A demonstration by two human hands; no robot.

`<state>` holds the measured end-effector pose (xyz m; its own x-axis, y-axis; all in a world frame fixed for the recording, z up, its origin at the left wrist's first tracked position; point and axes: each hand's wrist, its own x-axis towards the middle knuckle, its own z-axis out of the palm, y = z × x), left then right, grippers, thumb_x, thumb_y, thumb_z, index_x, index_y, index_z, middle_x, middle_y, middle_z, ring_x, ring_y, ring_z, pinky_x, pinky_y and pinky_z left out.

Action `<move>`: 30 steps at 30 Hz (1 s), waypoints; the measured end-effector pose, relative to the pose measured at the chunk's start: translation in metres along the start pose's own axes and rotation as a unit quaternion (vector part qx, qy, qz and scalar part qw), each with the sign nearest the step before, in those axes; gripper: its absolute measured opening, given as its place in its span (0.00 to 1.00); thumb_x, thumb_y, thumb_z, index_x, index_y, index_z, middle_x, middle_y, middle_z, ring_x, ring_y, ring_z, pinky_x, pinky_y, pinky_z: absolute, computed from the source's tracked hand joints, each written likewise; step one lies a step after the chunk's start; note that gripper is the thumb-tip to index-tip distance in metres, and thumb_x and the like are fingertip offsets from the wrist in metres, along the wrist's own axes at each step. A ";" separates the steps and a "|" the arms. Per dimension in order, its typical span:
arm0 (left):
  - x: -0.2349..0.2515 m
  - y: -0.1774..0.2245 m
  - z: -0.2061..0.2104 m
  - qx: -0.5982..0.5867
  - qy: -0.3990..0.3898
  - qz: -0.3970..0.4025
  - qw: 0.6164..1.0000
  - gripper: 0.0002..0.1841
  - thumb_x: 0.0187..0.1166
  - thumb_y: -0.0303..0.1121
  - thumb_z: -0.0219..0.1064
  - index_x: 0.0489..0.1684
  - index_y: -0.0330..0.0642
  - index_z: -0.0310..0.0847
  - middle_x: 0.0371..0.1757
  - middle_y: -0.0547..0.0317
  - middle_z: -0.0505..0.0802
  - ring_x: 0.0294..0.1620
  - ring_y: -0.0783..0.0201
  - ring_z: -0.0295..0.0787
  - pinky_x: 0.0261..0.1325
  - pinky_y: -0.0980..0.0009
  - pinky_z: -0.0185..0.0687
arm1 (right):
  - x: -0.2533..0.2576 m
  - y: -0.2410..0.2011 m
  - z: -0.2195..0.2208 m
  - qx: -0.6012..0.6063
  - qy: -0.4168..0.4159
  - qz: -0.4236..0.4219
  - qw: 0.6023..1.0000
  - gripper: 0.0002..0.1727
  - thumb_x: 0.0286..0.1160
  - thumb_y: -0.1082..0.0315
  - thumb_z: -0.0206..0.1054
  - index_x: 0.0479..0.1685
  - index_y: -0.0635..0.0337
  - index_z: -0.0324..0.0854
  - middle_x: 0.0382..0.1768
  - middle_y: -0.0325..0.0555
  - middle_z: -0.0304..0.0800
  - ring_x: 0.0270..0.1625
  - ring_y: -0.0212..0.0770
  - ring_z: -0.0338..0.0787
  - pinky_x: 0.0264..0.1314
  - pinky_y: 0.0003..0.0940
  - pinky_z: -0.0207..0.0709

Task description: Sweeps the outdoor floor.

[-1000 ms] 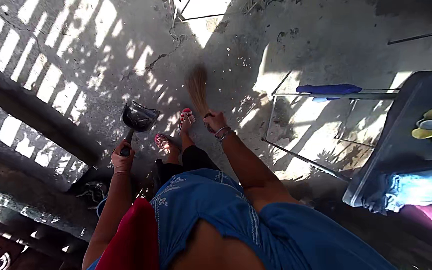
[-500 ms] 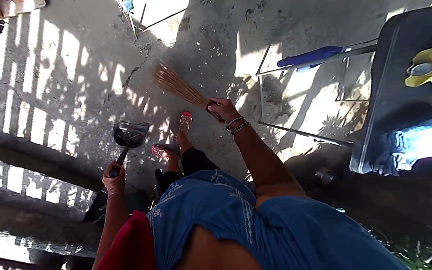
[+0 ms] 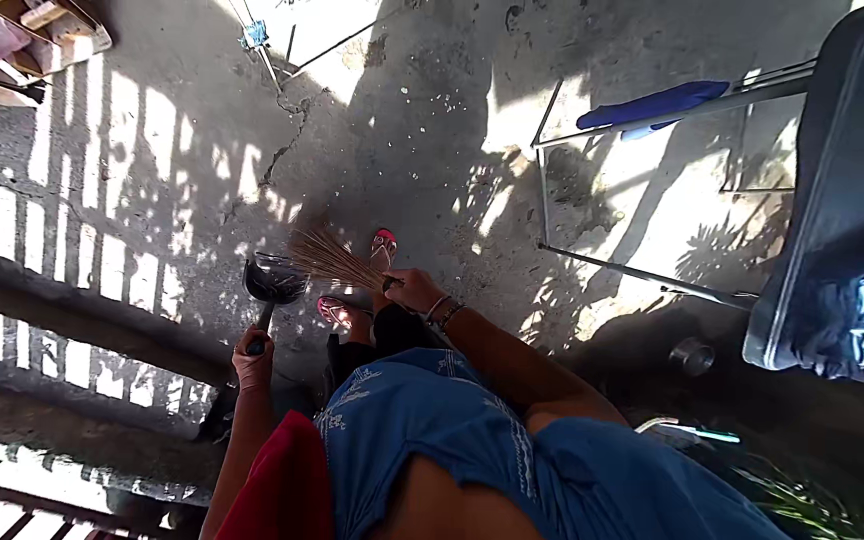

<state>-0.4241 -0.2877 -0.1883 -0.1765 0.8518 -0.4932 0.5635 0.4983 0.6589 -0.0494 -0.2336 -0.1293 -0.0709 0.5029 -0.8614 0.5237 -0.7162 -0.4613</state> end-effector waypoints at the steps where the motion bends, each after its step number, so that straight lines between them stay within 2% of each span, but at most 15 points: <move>1: 0.001 0.001 0.000 0.001 0.001 -0.003 1.000 0.10 0.63 0.16 0.68 0.40 0.18 0.84 0.58 0.25 0.90 0.70 0.45 0.84 0.78 0.57 0.72 | 0.002 0.002 -0.017 0.011 0.015 -0.031 0.999 0.26 0.76 0.67 0.72 0.75 0.62 0.81 0.52 0.65 0.91 0.43 0.56 0.91 0.49 0.56 0.83; 2: 0.002 0.002 0.000 0.003 0.002 -0.006 1.000 0.09 0.63 0.16 0.68 0.40 0.19 0.84 0.56 0.27 0.90 0.66 0.48 0.85 0.75 0.59 0.74 | 0.006 0.002 -0.037 0.025 0.026 -0.046 0.998 0.26 0.75 0.67 0.72 0.73 0.62 0.82 0.56 0.63 0.92 0.49 0.55 0.92 0.56 0.56 0.83; 3: 0.003 0.003 -0.001 0.005 0.000 -0.010 1.000 0.09 0.64 0.16 0.69 0.40 0.19 0.84 0.55 0.28 0.90 0.66 0.48 0.85 0.75 0.59 0.74 | 0.008 -0.001 -0.056 0.041 0.046 -0.058 0.996 0.25 0.75 0.68 0.71 0.73 0.63 0.82 0.56 0.62 0.92 0.45 0.52 0.91 0.52 0.52 0.83; 4: 0.004 0.005 -0.001 0.007 -0.002 -0.013 1.000 0.10 0.64 0.16 0.69 0.41 0.18 0.85 0.56 0.26 0.90 0.68 0.46 0.85 0.77 0.57 0.73 | 0.011 -0.006 -0.074 0.057 0.076 -0.064 0.993 0.24 0.76 0.68 0.70 0.72 0.63 0.82 0.52 0.60 0.91 0.36 0.47 0.87 0.39 0.46 0.81; 5: 0.005 0.004 0.000 0.008 -0.002 -0.012 1.000 0.10 0.64 0.16 0.69 0.41 0.19 0.85 0.56 0.27 0.90 0.68 0.45 0.85 0.77 0.56 0.73 | 0.017 -0.012 -0.091 0.070 0.106 -0.063 0.990 0.24 0.77 0.68 0.69 0.73 0.62 0.82 0.51 0.60 0.91 0.31 0.44 0.84 0.32 0.43 0.78; 6: 0.005 0.002 0.001 0.009 -0.001 -0.010 1.000 0.10 0.64 0.16 0.69 0.41 0.19 0.85 0.57 0.26 0.90 0.69 0.44 0.85 0.78 0.55 0.73 | 0.025 -0.020 -0.108 0.071 0.137 -0.050 0.987 0.25 0.78 0.66 0.69 0.76 0.59 0.81 0.52 0.60 0.90 0.29 0.45 0.83 0.31 0.44 0.78; 8: 0.005 0.000 0.004 0.012 0.004 -0.001 1.000 0.09 0.64 0.16 0.69 0.40 0.19 0.85 0.56 0.27 0.91 0.69 0.44 0.85 0.77 0.55 0.73 | 0.051 -0.033 -0.132 0.069 0.192 -0.015 0.979 0.31 0.79 0.63 0.68 0.84 0.55 0.74 0.59 0.63 0.88 0.36 0.51 0.88 0.37 0.50 0.83; 10: 0.003 0.002 0.006 0.016 0.002 0.004 1.000 0.09 0.62 0.17 0.68 0.38 0.20 0.85 0.53 0.30 0.91 0.63 0.49 0.87 0.73 0.59 0.76 | 0.078 -0.045 -0.139 0.076 0.233 0.017 0.969 0.37 0.77 0.62 0.69 0.89 0.54 0.66 0.64 0.65 0.86 0.40 0.53 0.90 0.39 0.51 0.86; 13: -0.001 0.005 0.011 0.023 -0.004 -0.001 1.000 0.08 0.62 0.18 0.67 0.37 0.23 0.85 0.50 0.34 0.92 0.58 0.54 0.88 0.67 0.62 0.78 | 0.096 -0.051 -0.109 0.015 0.217 0.039 0.975 0.39 0.76 0.63 0.67 0.90 0.57 0.64 0.64 0.66 0.86 0.46 0.56 0.93 0.43 0.54 0.88; 16: -0.002 0.003 0.013 0.010 -0.005 -0.009 1.000 0.09 0.63 0.19 0.68 0.40 0.23 0.86 0.54 0.32 0.92 0.61 0.52 0.88 0.69 0.59 0.79 | 0.085 -0.028 -0.042 -0.121 0.081 0.004 0.989 0.37 0.73 0.64 0.70 0.85 0.63 0.69 0.64 0.68 0.87 0.63 0.64 0.90 0.66 0.65 0.80; 19: -0.003 0.001 0.009 0.024 -0.002 -0.019 1.000 0.09 0.64 0.21 0.67 0.39 0.25 0.86 0.54 0.34 0.92 0.61 0.52 0.89 0.68 0.58 0.80 | 0.057 -0.012 -0.004 -0.204 -0.023 -0.044 0.978 0.33 0.73 0.63 0.70 0.82 0.60 0.76 0.64 0.65 0.89 0.66 0.64 0.88 0.70 0.66 0.77; 22: -0.004 0.006 -0.001 0.032 0.012 -0.065 0.997 0.08 0.67 0.20 0.69 0.42 0.26 0.87 0.57 0.36 0.92 0.61 0.51 0.89 0.69 0.55 0.80 | 0.030 -0.033 -0.035 -0.170 0.015 -0.083 0.982 0.28 0.76 0.67 0.70 0.79 0.59 0.79 0.62 0.65 0.90 0.64 0.63 0.90 0.69 0.65 0.77; 25: -0.011 0.006 -0.009 0.025 0.043 -0.085 0.995 0.06 0.66 0.18 0.72 0.38 0.26 0.87 0.64 0.36 0.91 0.67 0.47 0.88 0.73 0.49 0.78 | 0.029 -0.047 -0.063 -0.122 0.100 -0.095 0.983 0.29 0.76 0.67 0.69 0.79 0.62 0.78 0.62 0.66 0.90 0.61 0.63 0.91 0.66 0.66 0.78; 28: -0.017 0.007 -0.013 0.037 0.048 -0.116 0.991 0.07 0.68 0.19 0.72 0.41 0.29 0.88 0.66 0.38 0.90 0.72 0.46 0.85 0.77 0.46 0.74 | 0.041 -0.054 -0.035 -0.141 0.140 -0.065 0.978 0.33 0.75 0.64 0.68 0.84 0.62 0.73 0.60 0.66 0.90 0.55 0.63 0.93 0.59 0.65 0.82; 30: -0.021 0.002 -0.013 0.039 0.061 -0.116 0.991 0.07 0.68 0.20 0.72 0.41 0.30 0.89 0.64 0.39 0.91 0.70 0.47 0.87 0.76 0.47 0.75 | 0.047 -0.052 0.002 -0.179 0.101 -0.052 0.977 0.35 0.74 0.64 0.69 0.84 0.63 0.73 0.61 0.67 0.90 0.60 0.65 0.91 0.64 0.67 0.79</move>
<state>-0.4299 -0.3019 -0.1689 -0.4024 0.7314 -0.5506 0.5567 0.6729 0.4871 -0.0816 -0.1741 -0.1465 0.0107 0.6744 -0.7383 0.7881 -0.4602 -0.4089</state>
